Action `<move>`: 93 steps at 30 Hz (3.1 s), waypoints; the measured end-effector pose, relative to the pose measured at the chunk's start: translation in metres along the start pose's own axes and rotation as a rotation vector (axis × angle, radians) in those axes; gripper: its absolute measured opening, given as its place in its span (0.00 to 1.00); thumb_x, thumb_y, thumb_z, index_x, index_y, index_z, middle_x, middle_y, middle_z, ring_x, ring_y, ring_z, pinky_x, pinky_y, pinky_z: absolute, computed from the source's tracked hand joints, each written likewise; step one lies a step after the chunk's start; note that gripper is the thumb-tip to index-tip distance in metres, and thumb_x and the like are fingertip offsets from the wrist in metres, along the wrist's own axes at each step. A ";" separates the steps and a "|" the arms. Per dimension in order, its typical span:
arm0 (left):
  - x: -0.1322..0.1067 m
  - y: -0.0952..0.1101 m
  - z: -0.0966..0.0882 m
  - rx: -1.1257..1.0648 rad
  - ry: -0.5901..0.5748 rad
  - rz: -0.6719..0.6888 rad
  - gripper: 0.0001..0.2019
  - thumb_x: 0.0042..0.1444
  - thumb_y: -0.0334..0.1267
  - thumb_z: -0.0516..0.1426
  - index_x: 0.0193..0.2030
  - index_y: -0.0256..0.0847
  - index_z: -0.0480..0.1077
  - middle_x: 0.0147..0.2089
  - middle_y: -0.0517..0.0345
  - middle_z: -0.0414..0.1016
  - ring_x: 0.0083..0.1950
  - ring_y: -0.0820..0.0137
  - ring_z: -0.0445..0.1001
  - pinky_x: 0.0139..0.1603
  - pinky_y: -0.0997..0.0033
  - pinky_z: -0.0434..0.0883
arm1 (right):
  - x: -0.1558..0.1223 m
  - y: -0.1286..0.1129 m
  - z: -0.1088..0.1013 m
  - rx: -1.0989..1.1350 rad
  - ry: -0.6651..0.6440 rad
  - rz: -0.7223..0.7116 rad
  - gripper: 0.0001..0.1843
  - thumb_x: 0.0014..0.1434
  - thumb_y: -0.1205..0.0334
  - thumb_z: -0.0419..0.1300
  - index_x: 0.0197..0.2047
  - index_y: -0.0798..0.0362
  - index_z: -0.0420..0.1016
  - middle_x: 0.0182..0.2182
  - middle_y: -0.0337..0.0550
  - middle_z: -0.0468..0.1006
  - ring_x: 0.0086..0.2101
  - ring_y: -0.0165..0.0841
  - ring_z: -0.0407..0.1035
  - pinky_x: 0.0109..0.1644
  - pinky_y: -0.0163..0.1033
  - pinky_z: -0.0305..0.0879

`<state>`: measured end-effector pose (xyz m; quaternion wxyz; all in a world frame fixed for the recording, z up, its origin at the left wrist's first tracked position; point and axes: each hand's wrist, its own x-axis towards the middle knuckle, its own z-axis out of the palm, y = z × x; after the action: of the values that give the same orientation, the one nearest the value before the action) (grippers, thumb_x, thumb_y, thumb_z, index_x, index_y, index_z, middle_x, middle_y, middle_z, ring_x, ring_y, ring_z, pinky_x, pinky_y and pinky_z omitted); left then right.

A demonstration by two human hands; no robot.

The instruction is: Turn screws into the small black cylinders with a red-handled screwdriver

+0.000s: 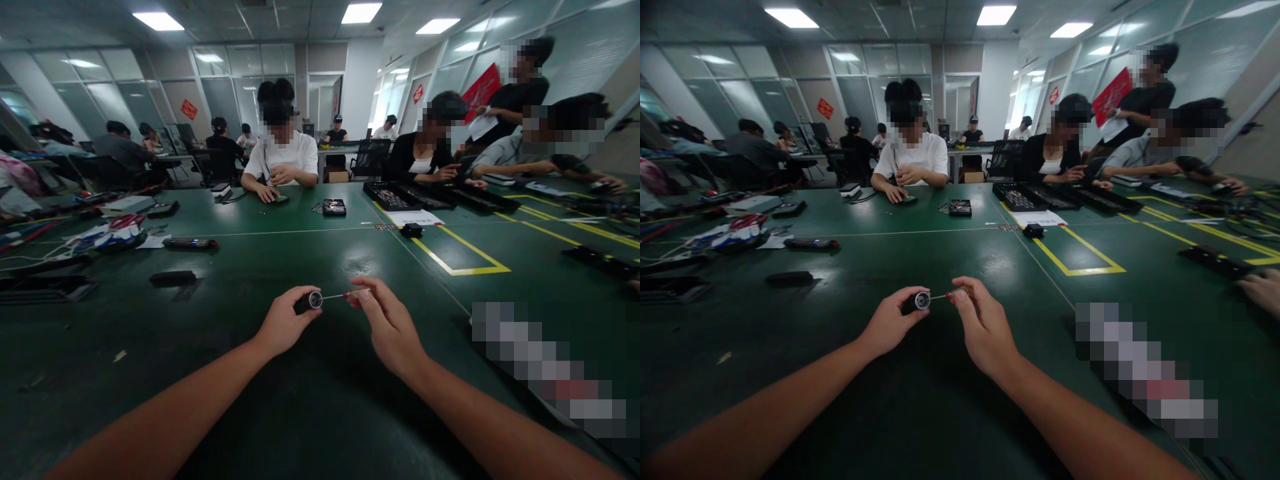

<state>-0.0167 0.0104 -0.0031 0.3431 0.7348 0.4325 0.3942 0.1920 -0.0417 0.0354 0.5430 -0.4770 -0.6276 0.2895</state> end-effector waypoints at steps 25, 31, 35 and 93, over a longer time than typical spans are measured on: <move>0.001 -0.001 0.002 -0.047 0.035 0.011 0.19 0.55 0.29 0.64 0.54 0.43 0.75 0.52 0.54 0.78 0.54 0.63 0.75 0.60 0.58 0.68 | -0.001 0.003 0.004 -0.188 0.035 -0.161 0.10 0.71 0.57 0.51 0.50 0.49 0.69 0.37 0.42 0.79 0.36 0.35 0.74 0.39 0.40 0.68; 0.001 0.001 0.002 -0.028 0.039 0.019 0.19 0.54 0.27 0.65 0.52 0.42 0.76 0.51 0.55 0.78 0.53 0.64 0.76 0.59 0.59 0.69 | 0.000 0.004 0.006 -0.221 0.050 -0.129 0.12 0.71 0.54 0.51 0.42 0.48 0.73 0.28 0.37 0.76 0.27 0.32 0.70 0.31 0.38 0.63; 0.001 0.000 0.002 0.000 0.049 0.040 0.19 0.54 0.28 0.65 0.53 0.43 0.75 0.51 0.55 0.78 0.53 0.64 0.76 0.59 0.59 0.70 | -0.001 0.006 0.009 -0.130 0.079 -0.131 0.09 0.70 0.56 0.54 0.48 0.48 0.71 0.35 0.40 0.78 0.34 0.35 0.73 0.38 0.40 0.67; 0.003 0.001 -0.003 0.107 0.015 0.172 0.18 0.56 0.33 0.66 0.54 0.44 0.75 0.51 0.55 0.78 0.54 0.64 0.75 0.58 0.62 0.69 | 0.004 0.004 0.000 0.037 -0.008 0.021 0.08 0.65 0.55 0.58 0.43 0.49 0.72 0.26 0.36 0.74 0.25 0.32 0.68 0.28 0.37 0.64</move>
<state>-0.0175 0.0135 -0.0001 0.2651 0.7833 0.3909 0.4041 0.1933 -0.0365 0.0330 0.5463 -0.4722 -0.6192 0.3085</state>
